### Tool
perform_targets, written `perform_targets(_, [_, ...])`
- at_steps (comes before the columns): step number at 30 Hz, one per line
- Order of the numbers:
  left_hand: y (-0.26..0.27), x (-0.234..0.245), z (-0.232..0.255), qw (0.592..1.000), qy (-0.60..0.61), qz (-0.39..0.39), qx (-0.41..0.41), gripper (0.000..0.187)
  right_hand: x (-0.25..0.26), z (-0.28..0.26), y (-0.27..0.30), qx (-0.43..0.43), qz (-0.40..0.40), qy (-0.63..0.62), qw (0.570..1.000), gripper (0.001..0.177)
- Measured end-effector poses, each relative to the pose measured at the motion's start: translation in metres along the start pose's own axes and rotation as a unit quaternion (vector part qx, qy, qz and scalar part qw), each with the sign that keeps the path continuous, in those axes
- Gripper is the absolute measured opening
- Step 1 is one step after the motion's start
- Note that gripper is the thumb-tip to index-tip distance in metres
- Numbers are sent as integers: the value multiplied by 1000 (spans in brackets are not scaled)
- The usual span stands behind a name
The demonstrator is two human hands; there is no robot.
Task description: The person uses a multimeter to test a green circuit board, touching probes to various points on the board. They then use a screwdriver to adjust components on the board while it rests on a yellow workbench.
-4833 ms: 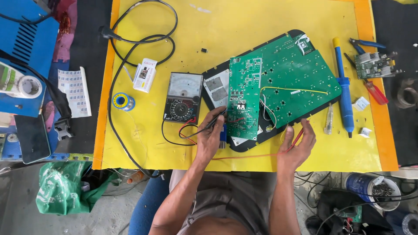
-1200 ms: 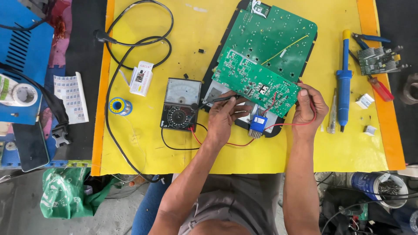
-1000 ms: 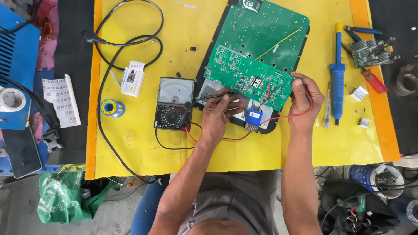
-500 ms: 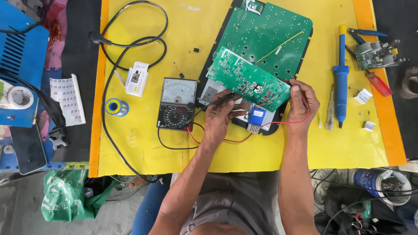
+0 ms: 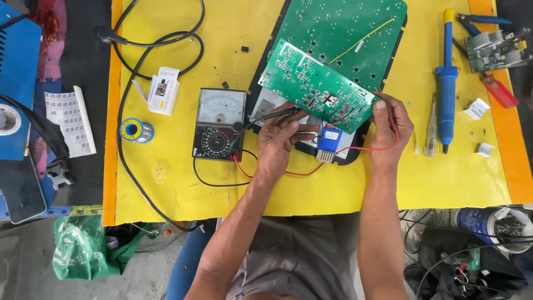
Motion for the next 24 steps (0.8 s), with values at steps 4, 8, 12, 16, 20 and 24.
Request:
perform_targets(4, [-1,3,-3,1000,6,-6,2,44,1,2,0,3,-2,-2,1000,24])
perform_targets(8, [-1,5,-5,1000,2,-10,0,45,6,8,0,-7,20,-31,999,22])
perform_targets(12, [0,4,-2,1000,3,-22,-3,50,5,0,2,-4,33,-42,999,23])
perform_targets(16, [1,1,1,1000,-1,-28,-1,51,8,11,0,-11,37,-42,998,25])
perform_targets(20, [1,2,0,1000,9,-26,3,52,7,14,0,38,-10,-70,997,26])
perform_targets(24, [1,6,-2,999,32,-24,2,52,3,5,1,79,-38,-67,994,18])
Point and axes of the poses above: each hand's wrist, its own y-axis away from the middle knuckle, its own x-axis out of the back of the hand, z = x × y, the point moved 7 cm from there along -y, towards the middle knuckle, and after that the axes turned 7 degrees about -x, right-handed, at the moved point
